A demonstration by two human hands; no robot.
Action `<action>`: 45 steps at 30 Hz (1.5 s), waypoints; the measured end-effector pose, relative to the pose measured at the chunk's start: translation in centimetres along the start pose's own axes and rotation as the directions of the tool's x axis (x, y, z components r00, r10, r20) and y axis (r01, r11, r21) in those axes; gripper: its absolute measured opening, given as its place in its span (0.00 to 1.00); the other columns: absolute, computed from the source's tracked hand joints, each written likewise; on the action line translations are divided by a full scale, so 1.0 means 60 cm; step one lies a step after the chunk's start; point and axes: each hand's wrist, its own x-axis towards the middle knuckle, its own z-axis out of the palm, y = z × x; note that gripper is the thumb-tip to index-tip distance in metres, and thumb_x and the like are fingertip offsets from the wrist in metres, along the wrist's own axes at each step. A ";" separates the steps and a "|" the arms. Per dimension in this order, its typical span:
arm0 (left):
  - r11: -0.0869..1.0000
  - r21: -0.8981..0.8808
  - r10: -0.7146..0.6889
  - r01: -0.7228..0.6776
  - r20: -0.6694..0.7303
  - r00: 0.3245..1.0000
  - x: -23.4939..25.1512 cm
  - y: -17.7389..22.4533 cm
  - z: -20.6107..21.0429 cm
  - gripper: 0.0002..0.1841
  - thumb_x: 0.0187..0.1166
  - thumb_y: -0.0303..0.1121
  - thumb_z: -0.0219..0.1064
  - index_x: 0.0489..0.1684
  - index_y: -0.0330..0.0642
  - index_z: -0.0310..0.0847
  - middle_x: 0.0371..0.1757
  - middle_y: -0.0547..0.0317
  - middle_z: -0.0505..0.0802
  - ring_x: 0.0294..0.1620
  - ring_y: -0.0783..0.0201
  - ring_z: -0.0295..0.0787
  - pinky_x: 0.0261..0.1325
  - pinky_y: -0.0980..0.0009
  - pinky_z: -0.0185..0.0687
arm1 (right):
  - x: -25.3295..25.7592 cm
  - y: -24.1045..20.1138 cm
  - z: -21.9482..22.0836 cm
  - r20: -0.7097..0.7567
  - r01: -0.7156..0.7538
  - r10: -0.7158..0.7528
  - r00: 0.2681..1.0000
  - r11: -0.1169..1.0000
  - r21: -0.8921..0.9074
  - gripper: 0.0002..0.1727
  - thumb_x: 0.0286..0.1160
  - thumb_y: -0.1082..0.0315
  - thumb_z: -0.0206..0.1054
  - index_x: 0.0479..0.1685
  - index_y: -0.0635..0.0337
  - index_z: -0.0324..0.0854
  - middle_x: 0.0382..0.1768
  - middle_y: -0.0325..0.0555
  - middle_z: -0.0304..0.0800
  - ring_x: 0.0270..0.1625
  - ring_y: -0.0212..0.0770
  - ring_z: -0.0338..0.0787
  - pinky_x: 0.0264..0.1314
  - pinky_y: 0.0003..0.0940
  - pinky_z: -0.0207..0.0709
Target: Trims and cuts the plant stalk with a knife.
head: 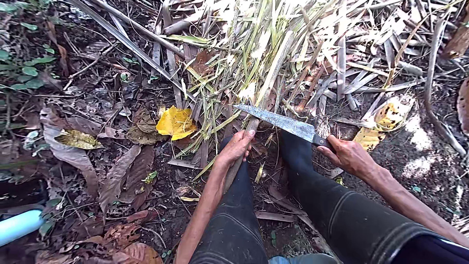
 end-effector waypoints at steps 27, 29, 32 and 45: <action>0.999 0.045 0.020 -0.018 -0.048 0.999 0.005 -0.002 0.000 0.22 0.93 0.53 0.48 0.58 0.42 0.74 0.19 0.60 0.75 0.11 0.67 0.73 0.16 0.73 0.77 | 0.117 -0.016 0.007 -0.035 -0.119 0.119 0.992 0.993 -0.001 0.36 0.86 0.32 0.47 0.41 0.60 0.79 0.20 0.53 0.82 0.25 0.61 0.89 0.24 0.61 0.78; 0.999 0.041 0.014 -0.012 -0.035 0.999 0.005 0.001 -0.003 0.22 0.93 0.53 0.48 0.58 0.42 0.74 0.19 0.60 0.75 0.12 0.67 0.73 0.16 0.74 0.77 | 0.112 -0.033 0.001 0.010 -0.118 0.118 0.993 0.993 -0.005 0.35 0.86 0.32 0.48 0.42 0.59 0.79 0.20 0.51 0.82 0.24 0.58 0.89 0.24 0.59 0.79; 0.999 0.033 0.015 -0.014 -0.020 1.000 0.008 -0.001 -0.006 0.23 0.93 0.54 0.48 0.58 0.43 0.74 0.20 0.61 0.76 0.12 0.68 0.73 0.16 0.74 0.77 | 0.094 -0.028 0.008 -0.008 -0.038 0.037 0.999 0.998 -0.051 0.36 0.84 0.31 0.50 0.39 0.58 0.80 0.18 0.49 0.81 0.20 0.56 0.87 0.20 0.56 0.77; 0.999 0.045 0.019 -0.016 -0.049 0.999 0.006 -0.001 -0.001 0.22 0.94 0.52 0.48 0.58 0.41 0.74 0.21 0.61 0.76 0.13 0.69 0.73 0.17 0.75 0.77 | 0.155 0.049 -0.009 0.038 -0.249 0.250 0.968 0.968 -0.025 0.38 0.87 0.32 0.45 0.48 0.64 0.77 0.30 0.63 0.86 0.38 0.69 0.92 0.36 0.68 0.80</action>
